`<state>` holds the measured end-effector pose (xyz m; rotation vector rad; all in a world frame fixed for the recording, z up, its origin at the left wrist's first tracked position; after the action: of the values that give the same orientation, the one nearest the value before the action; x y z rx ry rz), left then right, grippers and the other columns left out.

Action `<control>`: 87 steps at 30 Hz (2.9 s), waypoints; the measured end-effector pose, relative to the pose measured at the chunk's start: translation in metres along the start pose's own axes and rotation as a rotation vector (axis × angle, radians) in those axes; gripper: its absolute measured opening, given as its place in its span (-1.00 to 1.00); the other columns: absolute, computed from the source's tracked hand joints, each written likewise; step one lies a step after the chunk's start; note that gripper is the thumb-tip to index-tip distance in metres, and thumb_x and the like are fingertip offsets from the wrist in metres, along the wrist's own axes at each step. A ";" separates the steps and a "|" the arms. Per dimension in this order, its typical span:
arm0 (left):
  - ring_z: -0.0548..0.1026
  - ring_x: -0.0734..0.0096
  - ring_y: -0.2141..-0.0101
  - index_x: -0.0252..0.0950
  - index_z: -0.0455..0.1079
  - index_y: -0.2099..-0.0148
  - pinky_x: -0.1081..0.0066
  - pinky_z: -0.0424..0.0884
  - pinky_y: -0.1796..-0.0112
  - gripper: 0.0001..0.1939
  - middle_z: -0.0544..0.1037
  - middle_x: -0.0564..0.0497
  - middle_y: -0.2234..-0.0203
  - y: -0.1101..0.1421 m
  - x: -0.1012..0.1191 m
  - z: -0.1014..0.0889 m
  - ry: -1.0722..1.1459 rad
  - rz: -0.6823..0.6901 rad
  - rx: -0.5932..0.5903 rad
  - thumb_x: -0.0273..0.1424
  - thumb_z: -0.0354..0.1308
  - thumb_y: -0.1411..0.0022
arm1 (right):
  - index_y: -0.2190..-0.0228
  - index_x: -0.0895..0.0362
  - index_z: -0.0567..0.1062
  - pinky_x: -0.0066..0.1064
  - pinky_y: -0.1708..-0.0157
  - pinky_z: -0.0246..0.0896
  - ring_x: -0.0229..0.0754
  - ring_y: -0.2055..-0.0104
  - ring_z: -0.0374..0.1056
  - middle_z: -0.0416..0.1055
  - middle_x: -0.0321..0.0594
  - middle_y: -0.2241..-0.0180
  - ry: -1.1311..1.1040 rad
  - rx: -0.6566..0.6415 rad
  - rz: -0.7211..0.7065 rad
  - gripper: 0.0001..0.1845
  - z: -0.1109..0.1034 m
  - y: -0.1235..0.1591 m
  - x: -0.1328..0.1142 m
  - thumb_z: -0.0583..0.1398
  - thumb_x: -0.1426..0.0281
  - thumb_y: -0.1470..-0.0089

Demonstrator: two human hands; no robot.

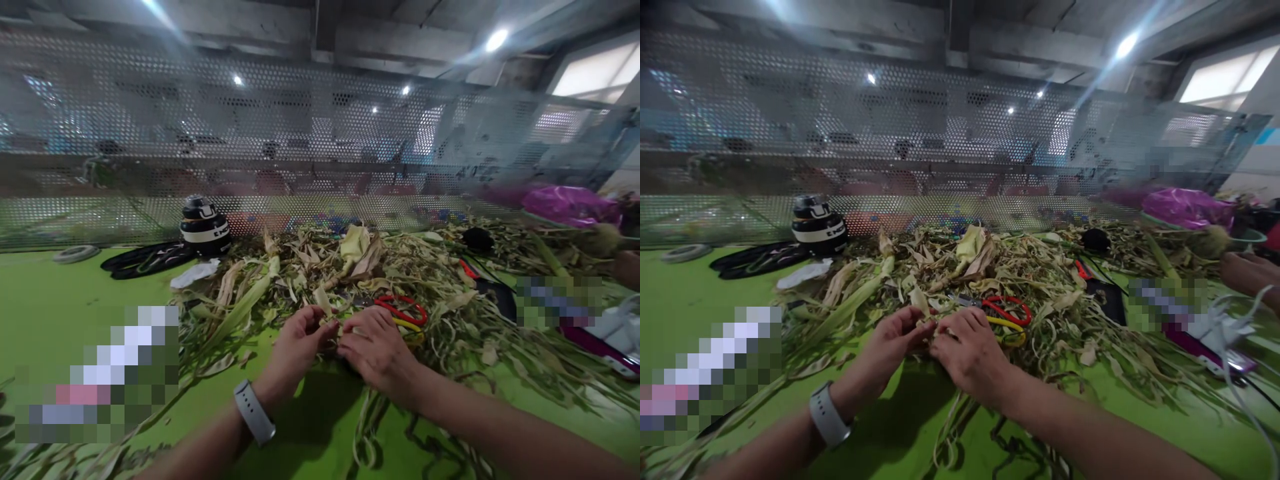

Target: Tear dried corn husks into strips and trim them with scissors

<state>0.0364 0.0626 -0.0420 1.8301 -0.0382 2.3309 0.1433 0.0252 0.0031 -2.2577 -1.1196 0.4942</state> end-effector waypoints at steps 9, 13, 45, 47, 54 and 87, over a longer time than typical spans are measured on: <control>0.32 0.56 0.55 -0.37 0.39 0.33 0.53 0.25 0.49 -0.66 0.45 0.05 0.52 -0.004 0.001 -0.004 -0.071 -0.006 -0.037 -0.23 0.28 0.10 | 0.27 0.15 0.35 -0.28 0.17 0.13 -0.13 0.17 0.22 0.33 -0.14 0.28 -0.168 0.021 0.181 -0.83 -0.004 -0.004 0.025 0.13 0.34 -0.08; 0.33 0.54 0.51 -0.35 0.40 0.32 0.54 0.24 0.46 -0.69 0.47 0.05 0.49 -0.002 0.003 -0.004 -0.082 0.009 -0.032 -0.25 0.28 0.08 | 0.36 0.14 0.36 -0.30 0.20 0.13 -0.17 0.24 0.23 0.35 -0.18 0.34 -0.153 -0.030 0.150 -0.89 0.001 -0.005 0.022 0.08 0.36 -0.13; 0.38 0.53 0.47 -0.31 0.30 0.24 0.50 0.36 0.42 -0.67 0.44 0.06 0.44 0.005 0.001 0.003 0.051 -0.151 -0.145 -0.39 0.29 0.08 | 0.39 0.13 0.29 -0.53 0.59 -0.12 -0.36 0.61 -0.01 0.10 -0.43 0.65 -0.559 -0.129 0.493 -0.82 0.018 0.006 0.033 -0.02 0.31 -0.17; 0.38 0.55 0.46 -0.33 0.33 0.33 0.55 0.32 0.44 -0.76 0.44 0.05 0.44 0.005 0.000 0.003 0.084 -0.181 -0.171 -0.43 0.30 0.07 | 0.35 0.12 0.31 -0.53 0.57 -0.10 -0.35 0.60 0.01 0.12 -0.42 0.63 -0.524 -0.118 0.459 -0.83 0.017 0.005 0.032 -0.02 0.32 -0.17; 0.41 0.52 0.41 -0.25 0.33 0.24 0.51 0.32 0.38 -0.77 0.46 0.06 0.41 0.005 -0.007 0.003 0.177 -0.234 -0.179 -0.46 0.24 -0.01 | 0.33 0.12 0.30 -0.53 0.59 -0.11 -0.35 0.62 0.01 0.13 -0.41 0.63 -0.548 -0.115 0.454 -0.83 0.019 0.006 0.033 -0.03 0.33 -0.18; 0.36 0.47 0.45 -0.32 0.39 0.31 0.50 0.27 0.41 -0.82 0.46 0.06 0.51 0.001 0.012 -0.006 -0.230 0.147 0.001 -0.40 0.21 0.03 | 0.44 0.17 0.36 -0.33 0.35 0.03 -0.19 0.40 0.18 0.32 -0.22 0.48 0.155 -0.110 -0.041 -0.80 0.004 -0.002 0.000 0.00 0.43 -0.17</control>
<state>0.0280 0.0642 -0.0318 2.1541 -0.2084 2.1970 0.1399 0.0275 0.0013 -2.3177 -1.1359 0.2414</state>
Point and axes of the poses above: each hand's wrist, its own y-axis away from the middle knuckle, its own z-axis out of the palm, x = y × z, the point moved 7 cm from there along -y, towards the middle knuckle
